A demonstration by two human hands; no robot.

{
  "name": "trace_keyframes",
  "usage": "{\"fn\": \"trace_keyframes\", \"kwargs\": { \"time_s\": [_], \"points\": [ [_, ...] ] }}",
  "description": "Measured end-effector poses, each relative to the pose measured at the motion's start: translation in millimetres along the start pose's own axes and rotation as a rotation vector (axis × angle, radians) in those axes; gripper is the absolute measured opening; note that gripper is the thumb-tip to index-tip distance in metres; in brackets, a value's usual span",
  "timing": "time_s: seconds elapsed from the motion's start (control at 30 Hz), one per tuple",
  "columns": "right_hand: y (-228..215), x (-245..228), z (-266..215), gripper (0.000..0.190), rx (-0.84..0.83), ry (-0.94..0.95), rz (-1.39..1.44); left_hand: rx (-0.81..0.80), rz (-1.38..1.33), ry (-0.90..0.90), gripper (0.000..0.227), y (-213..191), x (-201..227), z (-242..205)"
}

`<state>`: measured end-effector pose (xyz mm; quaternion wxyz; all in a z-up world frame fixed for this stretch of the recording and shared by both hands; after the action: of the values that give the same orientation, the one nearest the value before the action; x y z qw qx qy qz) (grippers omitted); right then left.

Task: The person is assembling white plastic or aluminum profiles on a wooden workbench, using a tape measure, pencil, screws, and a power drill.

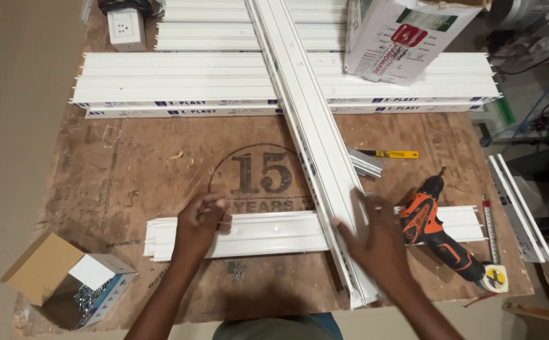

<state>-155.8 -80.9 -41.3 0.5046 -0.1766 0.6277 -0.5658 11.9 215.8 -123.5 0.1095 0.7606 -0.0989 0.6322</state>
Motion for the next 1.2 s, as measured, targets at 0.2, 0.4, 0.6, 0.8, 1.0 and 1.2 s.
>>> {"fn": "trace_keyframes", "kwargs": {
  "time_s": [0.2,0.4,0.6,0.8,1.0,1.2],
  "points": [
    [-28,45,21,0.052,0.053,0.070,0.266,0.097,-0.025,-0.075,0.028,-13,-18,-45],
    [-31,78,10,0.045,-0.004,0.305,0.358,0.128,-0.023,-0.094,0.026,-16,-23,-55],
    [-24,74,18,0.039,-0.007,0.202,0.243,0.077,0.022,-0.082,0.027,-1,-19,-54],
    [30,98,68,0.033,-0.196,-0.011,0.109,0.093,0.042,-0.114,0.027,-12,-29,-68],
    [86,108,105,0.047,-0.485,-0.098,-0.063,0.208,0.102,-0.093,0.029,-47,-27,-93],
    [104,111,114,0.035,-0.577,-0.141,-0.360,0.345,0.093,-0.192,0.030,-61,-26,-106]
  ]
}}
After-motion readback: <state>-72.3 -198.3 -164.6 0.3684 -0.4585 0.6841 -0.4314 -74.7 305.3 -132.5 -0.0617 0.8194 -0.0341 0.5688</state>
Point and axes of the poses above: each hand's wrist, its own z-axis towards the middle knuckle, its own y-axis out of the palm, x = y × z, the point moved 5 cm from there along z, towards the middle knuckle, and after that the axes turned 9 degrees about y, right-handed, at the moved point
